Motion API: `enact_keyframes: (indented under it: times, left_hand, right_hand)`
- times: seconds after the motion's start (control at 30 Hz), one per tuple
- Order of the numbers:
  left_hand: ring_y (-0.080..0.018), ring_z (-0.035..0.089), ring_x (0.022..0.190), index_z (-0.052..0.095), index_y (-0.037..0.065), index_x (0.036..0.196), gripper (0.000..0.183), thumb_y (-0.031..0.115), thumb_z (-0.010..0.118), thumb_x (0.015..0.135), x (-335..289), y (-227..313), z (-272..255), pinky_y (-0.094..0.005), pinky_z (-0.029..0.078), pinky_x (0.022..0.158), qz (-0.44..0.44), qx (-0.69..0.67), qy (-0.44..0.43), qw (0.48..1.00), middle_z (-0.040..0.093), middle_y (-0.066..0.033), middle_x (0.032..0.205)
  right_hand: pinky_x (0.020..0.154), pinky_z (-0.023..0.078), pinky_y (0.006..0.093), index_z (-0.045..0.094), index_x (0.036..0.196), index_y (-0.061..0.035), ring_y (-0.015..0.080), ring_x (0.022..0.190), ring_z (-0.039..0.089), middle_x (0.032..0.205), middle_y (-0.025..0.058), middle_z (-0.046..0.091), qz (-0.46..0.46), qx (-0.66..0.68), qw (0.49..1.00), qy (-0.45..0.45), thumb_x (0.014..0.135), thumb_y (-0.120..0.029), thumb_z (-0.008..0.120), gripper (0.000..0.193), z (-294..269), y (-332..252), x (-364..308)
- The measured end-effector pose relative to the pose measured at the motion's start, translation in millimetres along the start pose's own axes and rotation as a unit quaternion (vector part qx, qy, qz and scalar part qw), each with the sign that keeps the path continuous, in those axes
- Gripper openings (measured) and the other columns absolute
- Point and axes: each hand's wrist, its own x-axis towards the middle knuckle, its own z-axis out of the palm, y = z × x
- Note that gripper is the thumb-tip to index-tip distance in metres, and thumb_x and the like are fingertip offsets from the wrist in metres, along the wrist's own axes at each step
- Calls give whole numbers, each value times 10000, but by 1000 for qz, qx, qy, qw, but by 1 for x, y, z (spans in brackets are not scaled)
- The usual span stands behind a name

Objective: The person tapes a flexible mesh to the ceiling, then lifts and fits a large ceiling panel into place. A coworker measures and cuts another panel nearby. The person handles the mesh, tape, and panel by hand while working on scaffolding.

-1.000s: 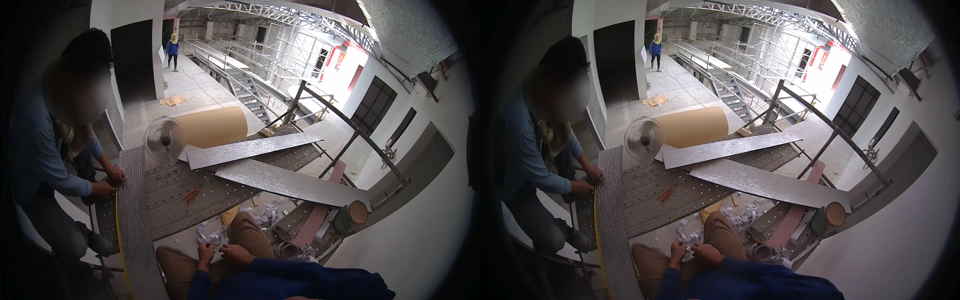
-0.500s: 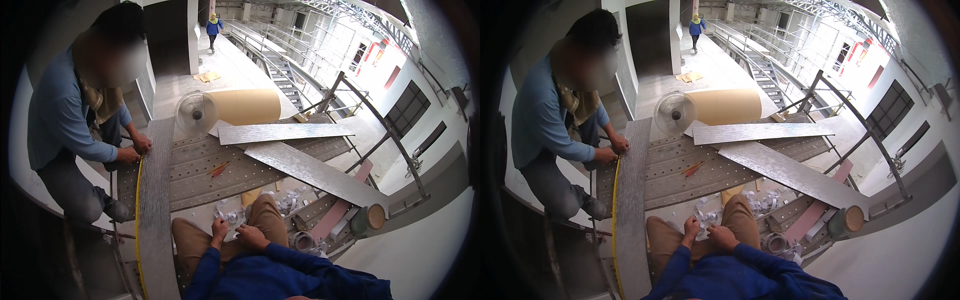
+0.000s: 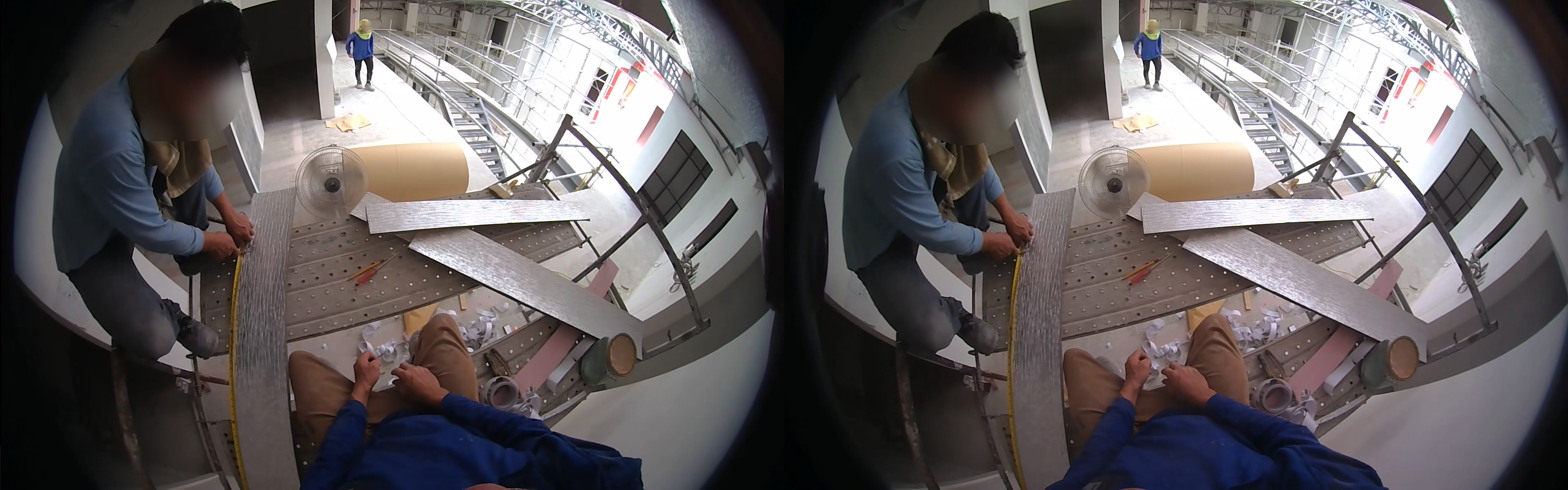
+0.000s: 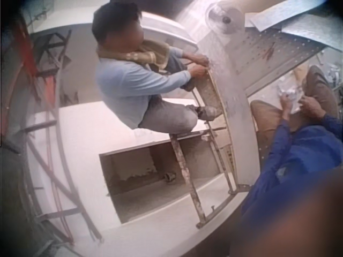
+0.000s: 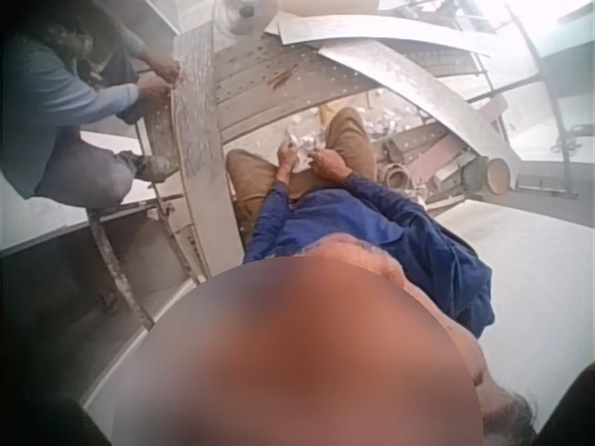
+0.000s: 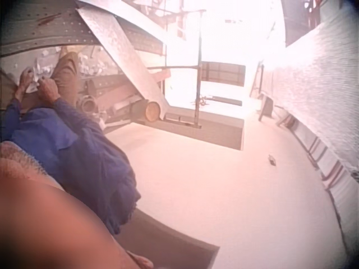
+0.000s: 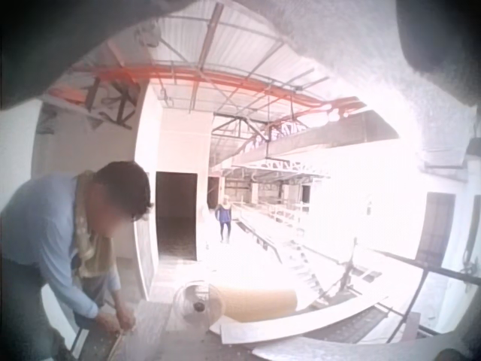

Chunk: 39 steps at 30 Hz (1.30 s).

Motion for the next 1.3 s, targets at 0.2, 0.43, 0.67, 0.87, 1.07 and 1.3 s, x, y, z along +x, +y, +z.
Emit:
enact_keyframes:
  times: [0.2, 0.43, 0.67, 0.87, 1.07, 1.3]
  left_hand:
    - [-246, 689, 676, 675, 15, 846, 117, 125, 660, 807, -3, 10, -1, -389, 557, 644, -52, -66, -8, 996, 699, -128, 761]
    - [-176, 665, 604, 677, -5, 860, 125, 106, 712, 814, -9, 22, -4, -337, 548, 575, -35, -71, -28, 996, 687, -82, 743]
    - [-175, 676, 609, 704, 6, 851, 97, 82, 683, 795, -9, 17, -3, -332, 550, 576, -23, -79, -38, 996, 707, -85, 745]
    - [-175, 676, 592, 712, -4, 864, 110, 70, 669, 795, -11, 27, -7, -328, 552, 568, -23, -70, -39, 997, 712, -84, 745]
    - [-171, 684, 586, 726, -10, 853, 138, 106, 682, 794, -12, 30, -8, -338, 551, 568, -14, -64, -24, 998, 721, -91, 725]
    - [-178, 691, 582, 735, -3, 831, 132, 107, 680, 783, -11, 27, -8, -328, 557, 566, -22, -43, -40, 998, 728, -95, 726]
  right_hand:
    - [817, 563, 504, 692, 1146, -86, 387, 937, 704, 1061, 152, 679, -8, -4, 1000, 5, 913, -210, 672, 265, 0, 0, 0]
    - [800, 563, 500, 697, 1134, -87, 381, 921, 706, 1047, 149, 681, -1, -17, 1000, -10, 914, -221, 676, 259, -1, -1, 2]
    - [796, 563, 500, 699, 1132, -96, 381, 919, 709, 1051, 151, 685, -17, -17, 1000, 4, 919, -245, 682, 261, 1, -1, 2]
    - [793, 560, 511, 692, 1121, -90, 392, 912, 708, 1043, 162, 687, -15, -18, 1000, 11, 922, -248, 675, 255, 2, 0, 1]
    - [792, 557, 517, 686, 1111, -88, 392, 911, 706, 1049, 162, 684, -10, -18, 1000, 9, 925, -243, 671, 243, -1, -3, -1]
    - [797, 554, 510, 676, 1131, -94, 387, 916, 705, 1057, 152, 680, -13, -17, 1000, 10, 920, -238, 680, 255, 0, -2, -1]
